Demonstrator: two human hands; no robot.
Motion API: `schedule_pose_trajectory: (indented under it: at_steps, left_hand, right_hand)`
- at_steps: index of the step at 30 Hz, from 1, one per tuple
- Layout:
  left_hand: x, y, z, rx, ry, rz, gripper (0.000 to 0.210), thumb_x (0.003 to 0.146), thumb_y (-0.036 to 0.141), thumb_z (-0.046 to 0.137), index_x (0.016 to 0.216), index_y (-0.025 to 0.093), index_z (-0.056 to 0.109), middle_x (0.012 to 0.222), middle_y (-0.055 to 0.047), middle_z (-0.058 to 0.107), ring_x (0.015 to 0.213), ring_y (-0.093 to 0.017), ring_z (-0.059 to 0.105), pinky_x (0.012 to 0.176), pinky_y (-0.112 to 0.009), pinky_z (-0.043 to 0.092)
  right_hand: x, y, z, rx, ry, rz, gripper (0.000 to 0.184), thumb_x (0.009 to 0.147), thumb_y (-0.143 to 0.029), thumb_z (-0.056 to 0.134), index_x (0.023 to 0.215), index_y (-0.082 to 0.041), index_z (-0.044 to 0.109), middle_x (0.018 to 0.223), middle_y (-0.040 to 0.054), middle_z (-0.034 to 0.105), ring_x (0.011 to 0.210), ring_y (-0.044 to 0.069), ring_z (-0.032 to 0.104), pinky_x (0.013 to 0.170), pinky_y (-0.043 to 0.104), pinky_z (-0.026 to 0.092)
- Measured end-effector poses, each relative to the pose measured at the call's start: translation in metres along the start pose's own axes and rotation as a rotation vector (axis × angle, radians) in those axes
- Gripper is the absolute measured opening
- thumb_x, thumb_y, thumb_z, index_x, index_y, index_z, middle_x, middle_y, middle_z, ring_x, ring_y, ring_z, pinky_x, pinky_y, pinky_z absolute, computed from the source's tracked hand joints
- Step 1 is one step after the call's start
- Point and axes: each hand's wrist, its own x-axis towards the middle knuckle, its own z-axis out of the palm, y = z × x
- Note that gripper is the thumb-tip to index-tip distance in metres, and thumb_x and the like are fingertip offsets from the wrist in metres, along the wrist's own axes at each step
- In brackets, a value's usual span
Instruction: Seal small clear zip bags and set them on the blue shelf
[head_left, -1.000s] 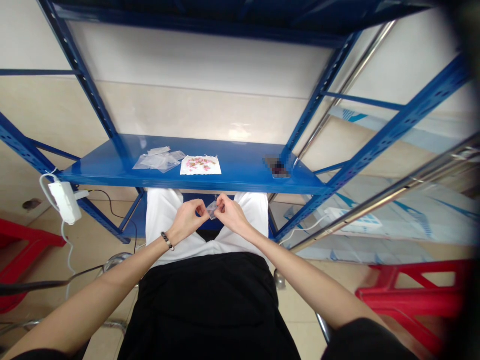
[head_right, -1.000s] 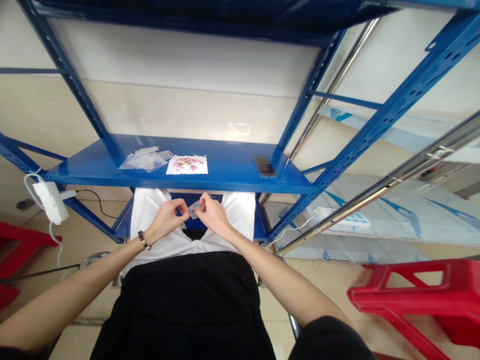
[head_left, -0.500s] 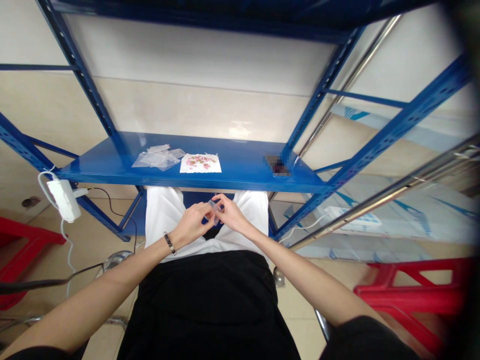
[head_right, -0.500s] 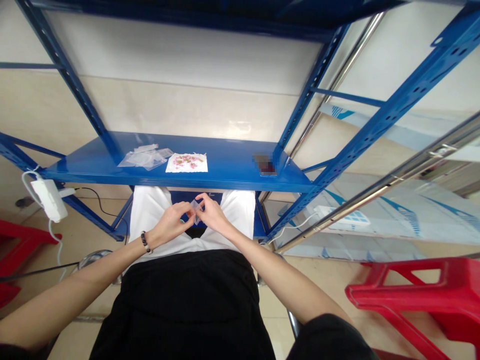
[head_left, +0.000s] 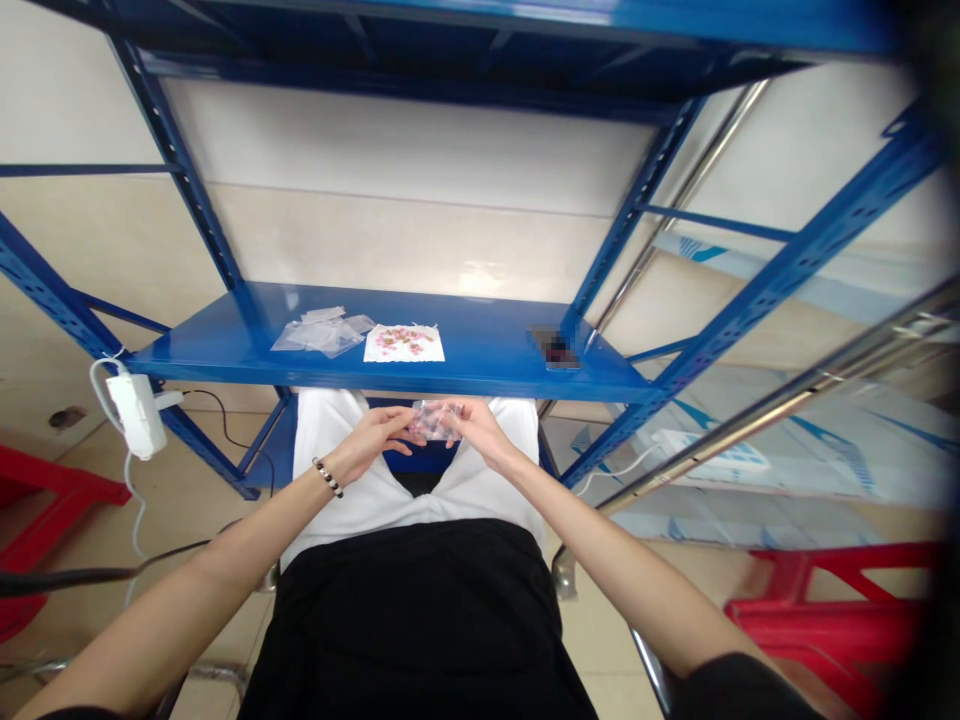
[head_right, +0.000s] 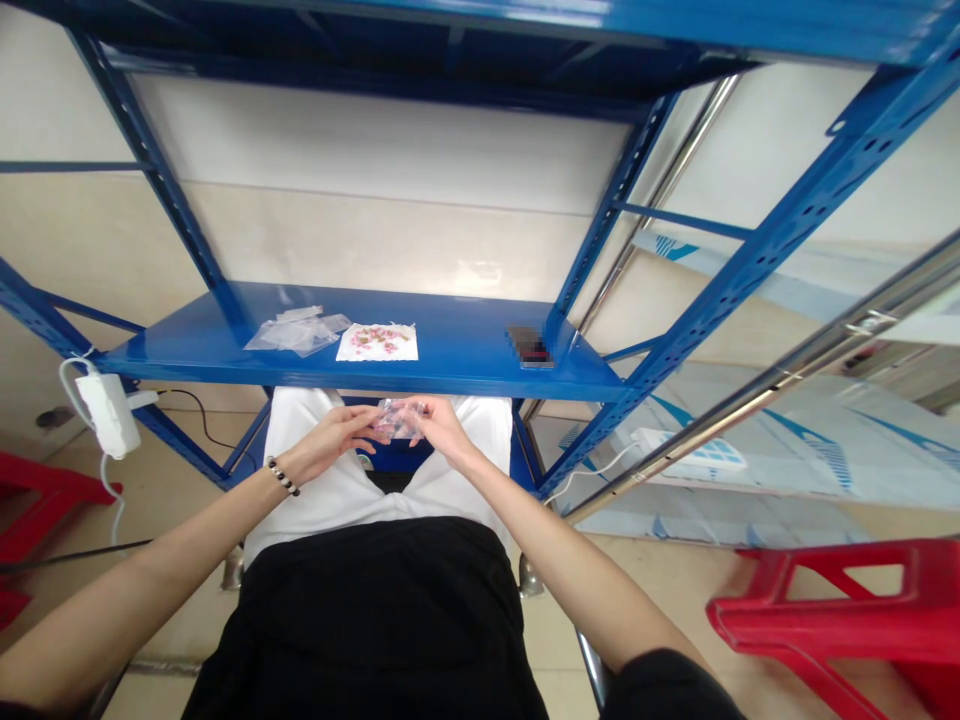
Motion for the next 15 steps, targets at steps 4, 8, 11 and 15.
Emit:
schedule_pose_trajectory:
  at_steps: [4, 8, 11, 15]
  left_hand:
    - [0.0010, -0.0073, 0.0057, -0.001, 0.087, 0.039, 0.039, 0.079, 0.036, 0.076, 0.107, 0.011, 0.068, 0.096, -0.016, 0.074, 0.081, -0.021, 0.072, 0.059, -0.023, 0.052]
    - [0.0048, -0.0091, 0.0019, 0.054, 0.172, 0.111, 0.039, 0.078, 0.037, 0.077, 0.105, 0.010, 0.069, 0.097, -0.016, 0.075, 0.079, -0.022, 0.073, 0.054, -0.022, 0.049]
    - [0.0050, -0.0074, 0.0007, 0.043, 0.187, 0.108, 0.041, 0.078, 0.039, 0.076, 0.106, 0.011, 0.068, 0.099, -0.016, 0.074, 0.083, -0.025, 0.073, 0.054, -0.022, 0.050]
    - [0.0042, -0.0057, 0.0021, -0.040, 0.100, 0.066, 0.046, 0.075, 0.036, 0.080, 0.112, 0.012, 0.067, 0.113, -0.018, 0.071, 0.091, -0.026, 0.072, 0.061, -0.025, 0.053]
  right_hand:
    - [0.0035, 0.0038, -0.0050, -0.005, 0.050, 0.035, 0.039, 0.076, -0.045, 0.074, 0.098, -0.012, 0.074, 0.080, 0.0080, 0.072, 0.058, 0.015, 0.066, 0.044, 0.022, 0.050]
    - [0.0030, 0.0020, -0.0043, -0.021, 0.054, 0.018, 0.037, 0.076, -0.043, 0.073, 0.095, -0.012, 0.073, 0.078, 0.0082, 0.071, 0.056, 0.016, 0.067, 0.042, 0.021, 0.048]
    - [0.0012, -0.0014, -0.0027, -0.026, 0.073, 0.000, 0.036, 0.077, -0.043, 0.072, 0.094, -0.012, 0.072, 0.077, 0.0075, 0.071, 0.056, 0.016, 0.067, 0.042, 0.021, 0.048]
    - [0.0015, -0.0020, -0.0040, -0.004, 0.117, 0.019, 0.036, 0.077, -0.042, 0.071, 0.098, -0.013, 0.070, 0.079, 0.0072, 0.071, 0.058, 0.016, 0.068, 0.043, 0.020, 0.049]
